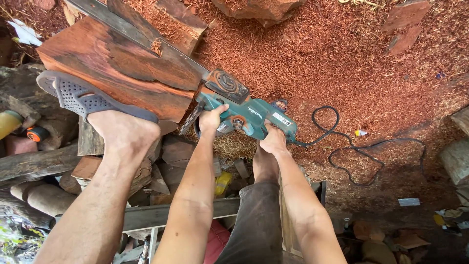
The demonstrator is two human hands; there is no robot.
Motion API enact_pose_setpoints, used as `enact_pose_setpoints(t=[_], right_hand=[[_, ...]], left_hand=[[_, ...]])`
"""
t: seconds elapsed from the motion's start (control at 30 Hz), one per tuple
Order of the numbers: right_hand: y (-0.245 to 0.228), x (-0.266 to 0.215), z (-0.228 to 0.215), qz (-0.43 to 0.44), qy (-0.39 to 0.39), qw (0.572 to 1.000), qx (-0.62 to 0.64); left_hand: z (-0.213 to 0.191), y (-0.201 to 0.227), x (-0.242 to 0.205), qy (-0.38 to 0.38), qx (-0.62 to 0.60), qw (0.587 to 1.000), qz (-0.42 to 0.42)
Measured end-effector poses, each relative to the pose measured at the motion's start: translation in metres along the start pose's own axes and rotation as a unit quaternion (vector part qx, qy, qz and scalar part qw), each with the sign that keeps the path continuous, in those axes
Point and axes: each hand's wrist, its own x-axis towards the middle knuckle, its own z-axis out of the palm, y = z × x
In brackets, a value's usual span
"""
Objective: Using an electric chainsaw to cut pieces of wood on the ground.
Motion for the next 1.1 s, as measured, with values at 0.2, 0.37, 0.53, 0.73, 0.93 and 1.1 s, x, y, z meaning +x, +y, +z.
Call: enact_pose_setpoints(t=[0.2,0.37,0.53,0.73,0.93,1.1], right_hand=[[0.006,0.0,0.005,-0.018,0.012,1.0,-0.004],[-0.005,-0.012,-0.005,0.004,0.01,1.0,0.004],[-0.002,-0.015,-0.002,0.003,0.007,1.0,-0.002],[0.0,-0.016,0.003,0.003,0.0,1.0,-0.008],[-0.004,-0.02,0.001,0.019,-0.006,1.0,-0.011],[0.002,-0.016,0.009,0.003,0.009,1.0,-0.001]], left_hand=[[-0.004,0.006,-0.006,0.018,0.016,1.0,0.01],[-0.003,0.004,-0.004,-0.005,-0.079,0.997,0.023],[-0.006,0.005,-0.007,-0.019,-0.128,0.991,0.024],[-0.011,0.01,-0.012,0.0,-0.064,0.998,0.022],[-0.013,0.012,-0.012,-0.008,-0.07,0.997,0.019],[-0.012,0.009,-0.011,-0.035,-0.125,0.991,0.017]])
